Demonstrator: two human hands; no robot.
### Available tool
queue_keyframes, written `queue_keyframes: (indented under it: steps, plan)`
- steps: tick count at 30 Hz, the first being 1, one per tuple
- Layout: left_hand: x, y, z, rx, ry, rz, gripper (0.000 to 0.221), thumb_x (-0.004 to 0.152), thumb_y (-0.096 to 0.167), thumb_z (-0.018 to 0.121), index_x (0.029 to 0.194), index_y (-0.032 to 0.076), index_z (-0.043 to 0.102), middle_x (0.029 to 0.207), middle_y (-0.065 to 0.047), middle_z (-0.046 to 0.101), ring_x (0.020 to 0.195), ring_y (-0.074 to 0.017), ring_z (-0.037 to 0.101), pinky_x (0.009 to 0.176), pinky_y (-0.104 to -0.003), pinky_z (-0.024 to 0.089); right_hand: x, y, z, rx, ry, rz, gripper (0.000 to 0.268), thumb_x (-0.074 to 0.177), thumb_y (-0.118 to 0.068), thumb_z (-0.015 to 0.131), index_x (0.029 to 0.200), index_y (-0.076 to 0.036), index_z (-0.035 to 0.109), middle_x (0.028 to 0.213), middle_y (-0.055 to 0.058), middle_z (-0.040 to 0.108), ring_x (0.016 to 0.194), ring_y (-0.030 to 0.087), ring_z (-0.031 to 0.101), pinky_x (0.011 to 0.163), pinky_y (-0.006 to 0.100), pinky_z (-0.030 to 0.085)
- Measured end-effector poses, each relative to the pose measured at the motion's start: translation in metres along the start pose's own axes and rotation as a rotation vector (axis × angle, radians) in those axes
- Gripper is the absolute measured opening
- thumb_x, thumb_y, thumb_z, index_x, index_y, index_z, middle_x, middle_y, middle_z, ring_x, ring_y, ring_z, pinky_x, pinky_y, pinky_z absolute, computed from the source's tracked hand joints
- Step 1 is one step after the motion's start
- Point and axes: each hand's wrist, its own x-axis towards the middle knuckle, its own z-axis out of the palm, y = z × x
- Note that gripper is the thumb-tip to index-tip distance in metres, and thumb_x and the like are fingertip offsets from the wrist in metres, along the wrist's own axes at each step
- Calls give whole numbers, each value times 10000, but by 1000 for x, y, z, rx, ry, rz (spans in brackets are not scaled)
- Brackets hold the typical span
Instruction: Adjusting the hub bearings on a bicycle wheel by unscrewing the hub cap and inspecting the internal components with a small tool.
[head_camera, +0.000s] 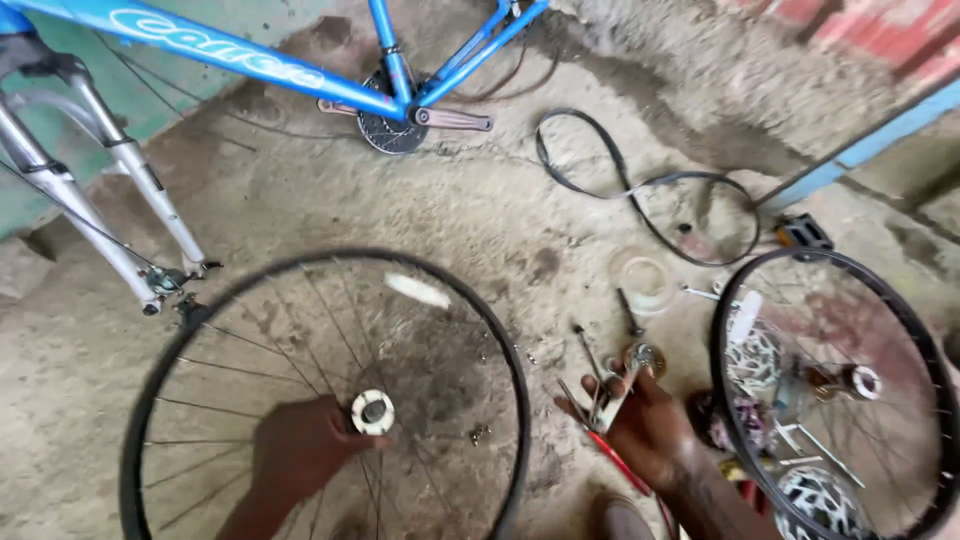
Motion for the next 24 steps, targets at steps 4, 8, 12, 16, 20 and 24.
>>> queue_keyframes:
  steps: [4, 8, 12, 16, 20, 24]
  plan:
    - [-35, -1, -65, -142, 234, -112, 634, 616, 893, 729, 740, 277, 644, 704, 83, 730, 726, -138, 701, 652, -306, 463, -34, -43, 88, -130, -168, -71, 389, 1090, -433, 459, 1125, -71, 594, 834, 62, 600, 949, 300, 637, 931, 582, 507]
    - [-85, 0, -146, -290, 370, -26, 666, 668, 854, 671, 759, 198, 604, 802, -24, 753, 804, -267, 712, 691, -401, 452, -109, -60, 222, -540, -321, -162, 381, 1101, -414, 398, 1221, -78, 532, 1018, 165, 630, 872, 271, 674, 404, 203, 426]
    - [-159, 8, -220, -635, 422, 100, 537, 767, 653, 790, 932, 146, 730, 693, -77, 772, 749, -245, 811, 738, -350, 590, -175, -45, 311, -973, -476, -329, 410, 1101, -319, 383, 1332, -14, 531, 625, 96, 498, 421, 204, 525, 293, 261, 411]
    - [-218, 19, -234, -862, 516, 164, 589, 674, 647, 836, 907, 109, 780, 892, -133, 796, 979, -314, 766, 807, -384, 581, -209, -21, 351, -1334, -570, -493, 281, 1006, -169, 551, 1253, -39, 586, 630, 88, 549, 439, 186, 557, 359, 272, 459]
    - [-260, 31, -211, -1098, 499, 127, 605, 636, 632, 863, 966, 127, 814, 866, -73, 801, 937, -260, 778, 767, -355, 585, -207, 15, 325, -1606, -516, -775, 199, 976, -147, 556, 1101, -137, 710, 628, 77, 688, 503, 183, 685, 479, 273, 538]
    - [-275, 40, -187, -1078, 683, -14, 490, 595, 557, 930, 633, 136, 683, 637, 39, 739, 610, -90, 631, 569, -323, 411, -265, 44, 313, -1850, -393, -793, 254, 1007, -330, 497, 1028, -232, 730, 678, 15, 645, 620, 162, 586, 640, 328, 446]
